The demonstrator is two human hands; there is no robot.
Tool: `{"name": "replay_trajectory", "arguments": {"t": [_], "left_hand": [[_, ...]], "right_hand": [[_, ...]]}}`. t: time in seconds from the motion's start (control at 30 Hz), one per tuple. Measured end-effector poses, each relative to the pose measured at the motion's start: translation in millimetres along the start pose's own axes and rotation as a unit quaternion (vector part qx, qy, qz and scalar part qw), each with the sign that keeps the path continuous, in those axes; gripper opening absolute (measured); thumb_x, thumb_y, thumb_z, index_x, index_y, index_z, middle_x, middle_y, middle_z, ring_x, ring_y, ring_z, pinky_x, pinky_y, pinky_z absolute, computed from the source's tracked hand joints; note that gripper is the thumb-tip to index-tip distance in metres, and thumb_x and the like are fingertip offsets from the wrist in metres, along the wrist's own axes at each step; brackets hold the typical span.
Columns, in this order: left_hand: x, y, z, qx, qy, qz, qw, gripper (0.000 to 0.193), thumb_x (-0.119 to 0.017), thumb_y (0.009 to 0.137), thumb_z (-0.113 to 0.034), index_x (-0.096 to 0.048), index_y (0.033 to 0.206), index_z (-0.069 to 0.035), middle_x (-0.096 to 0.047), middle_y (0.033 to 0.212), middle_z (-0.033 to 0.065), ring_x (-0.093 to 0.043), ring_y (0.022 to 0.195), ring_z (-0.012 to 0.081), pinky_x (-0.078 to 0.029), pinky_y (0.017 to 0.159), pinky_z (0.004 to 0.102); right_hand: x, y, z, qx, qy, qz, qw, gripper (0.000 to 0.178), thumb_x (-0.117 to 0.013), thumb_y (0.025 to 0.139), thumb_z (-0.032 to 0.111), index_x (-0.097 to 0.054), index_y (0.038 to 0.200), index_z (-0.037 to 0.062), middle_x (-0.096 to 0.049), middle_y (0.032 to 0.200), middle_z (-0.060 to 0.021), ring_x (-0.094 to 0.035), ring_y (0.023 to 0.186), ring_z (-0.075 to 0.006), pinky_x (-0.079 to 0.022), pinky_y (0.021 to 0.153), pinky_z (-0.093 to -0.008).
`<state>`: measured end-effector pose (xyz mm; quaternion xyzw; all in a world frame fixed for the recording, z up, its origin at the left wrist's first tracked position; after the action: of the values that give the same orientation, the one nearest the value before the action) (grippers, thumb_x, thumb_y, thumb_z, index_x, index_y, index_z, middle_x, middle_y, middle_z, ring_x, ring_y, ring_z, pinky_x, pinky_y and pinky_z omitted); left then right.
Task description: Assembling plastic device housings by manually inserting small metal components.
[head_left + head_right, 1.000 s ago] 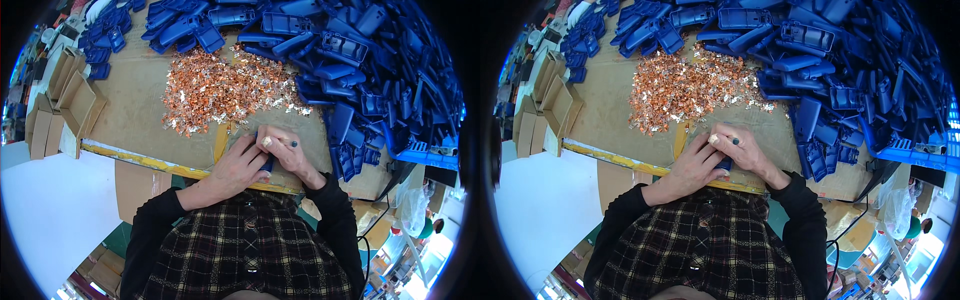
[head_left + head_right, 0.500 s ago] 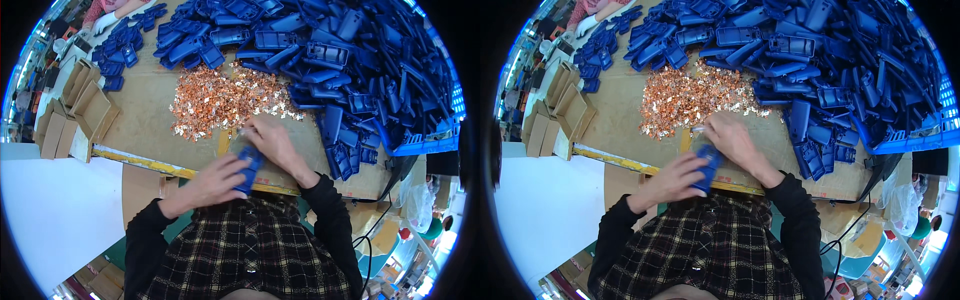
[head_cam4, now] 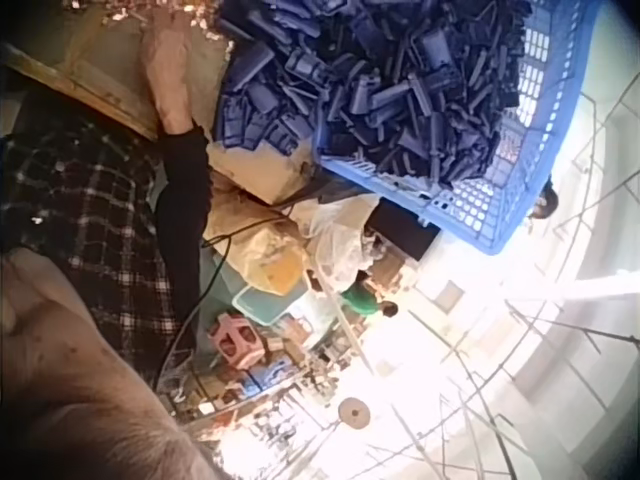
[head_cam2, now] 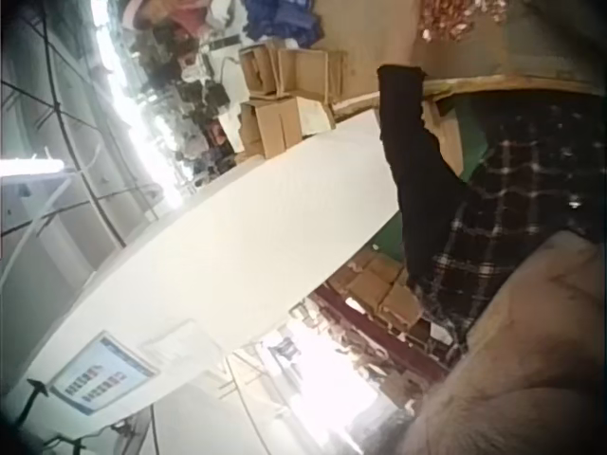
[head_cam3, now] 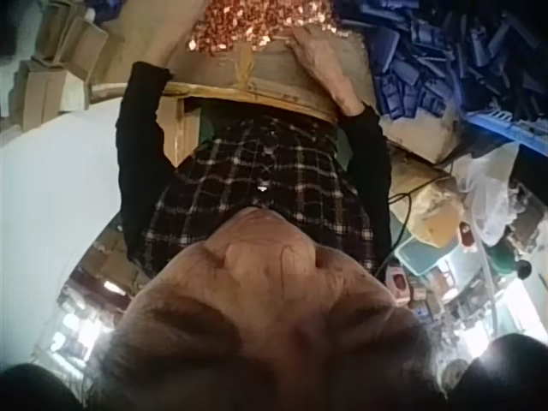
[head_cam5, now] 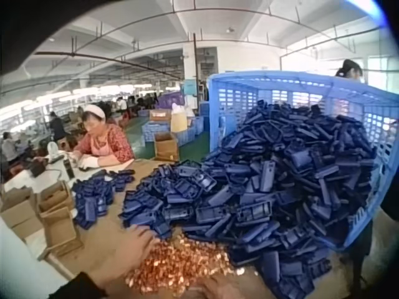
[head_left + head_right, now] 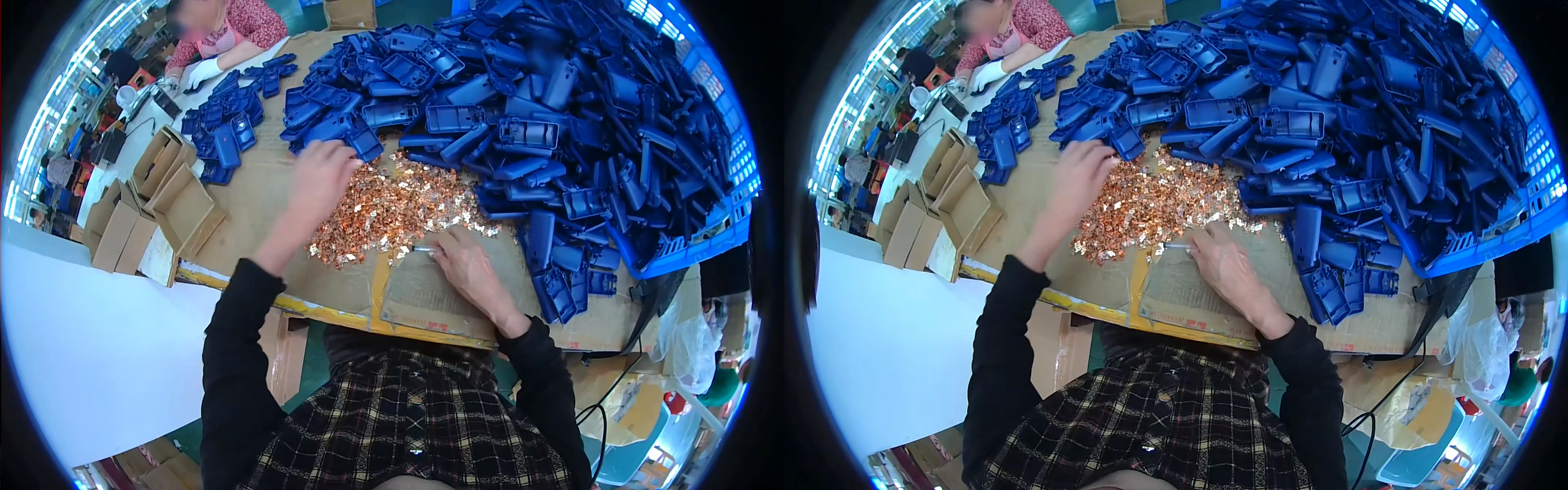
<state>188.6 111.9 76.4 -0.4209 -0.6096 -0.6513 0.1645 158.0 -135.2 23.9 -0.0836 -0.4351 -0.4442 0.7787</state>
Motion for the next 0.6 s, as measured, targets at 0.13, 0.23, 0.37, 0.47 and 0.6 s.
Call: {"name": "replay_trajectory", "arguments": {"t": [0.13, 0.23, 0.37, 0.47, 0.6], "left_hand": [[-49, 22, -15, 0.052, 0.083, 0.070, 0.993, 0.028, -0.073, 0.081, -0.023, -0.064, 0.100, -0.004, -0.063, 0.098, 0.0123, -0.059, 0.092, 0.0300, -0.048, 0.079, 0.0412], [-66, 27, -9, 0.077, 0.119, 0.125, 0.982, 0.026, -0.073, 0.080, -0.020, -0.060, 0.096, -0.005, -0.060, 0.092, 0.0119, -0.058, 0.091, 0.0296, -0.047, 0.078, 0.0416], [-54, 21, -2, 0.065, 0.067, 0.060, 0.994, 0.023, -0.069, 0.083, -0.018, -0.059, 0.097, -0.004, -0.060, 0.094, 0.0135, -0.058, 0.091, 0.0308, -0.046, 0.079, 0.0414], [-24, 14, -14, 0.058, -0.040, -0.027, 0.997, 0.022, -0.068, 0.084, -0.014, -0.058, 0.100, -0.002, -0.060, 0.096, 0.0148, -0.057, 0.092, 0.0332, -0.046, 0.080, 0.0430], [22, -19, -77, 0.006, -0.088, -0.005, 0.996, 0.028, -0.071, 0.081, -0.013, -0.057, 0.102, -0.001, -0.060, 0.101, 0.0152, -0.057, 0.092, 0.0336, -0.045, 0.080, 0.0440]], "right_hand": [[5, -2, -1, 0.006, 0.001, 0.009, 1.000, 0.011, -0.060, 0.089, 0.008, -0.061, 0.098, 0.0012, -0.056, 0.095, -0.0170, -0.059, 0.088, -0.0383, -0.048, 0.075, -0.0456], [9, -3, -2, -0.008, 0.016, 0.021, 1.000, 0.011, -0.061, 0.088, 0.007, -0.060, 0.098, 0.0014, -0.056, 0.095, -0.0166, -0.058, 0.089, -0.0377, -0.048, 0.076, -0.0450], [10, -6, -5, 0.000, 0.024, 0.059, 0.998, 0.011, -0.061, 0.087, 0.007, -0.060, 0.098, 0.0016, -0.056, 0.095, -0.0164, -0.058, 0.091, -0.0374, -0.048, 0.077, -0.0447], [12, -8, -9, 0.001, 0.008, 0.058, 0.998, 0.012, -0.060, 0.086, 0.004, -0.059, 0.098, 0.0016, -0.057, 0.095, -0.0166, -0.058, 0.092, -0.0377, -0.047, 0.078, -0.0446], [16, -3, -24, -0.034, 0.004, 0.054, 0.998, 0.011, -0.054, 0.085, -0.001, -0.061, 0.095, 0.0002, -0.057, 0.095, -0.0184, -0.057, 0.094, -0.0394, -0.047, 0.078, -0.0456]]}}
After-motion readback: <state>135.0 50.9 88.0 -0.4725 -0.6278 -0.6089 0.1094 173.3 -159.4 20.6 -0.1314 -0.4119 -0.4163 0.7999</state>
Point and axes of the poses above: each hand's wrist, its own y-axis towards the middle knuckle, its own x-axis out of the back of the hand, z = x × y, the point moved 6 cm from there along y, towards the middle knuckle
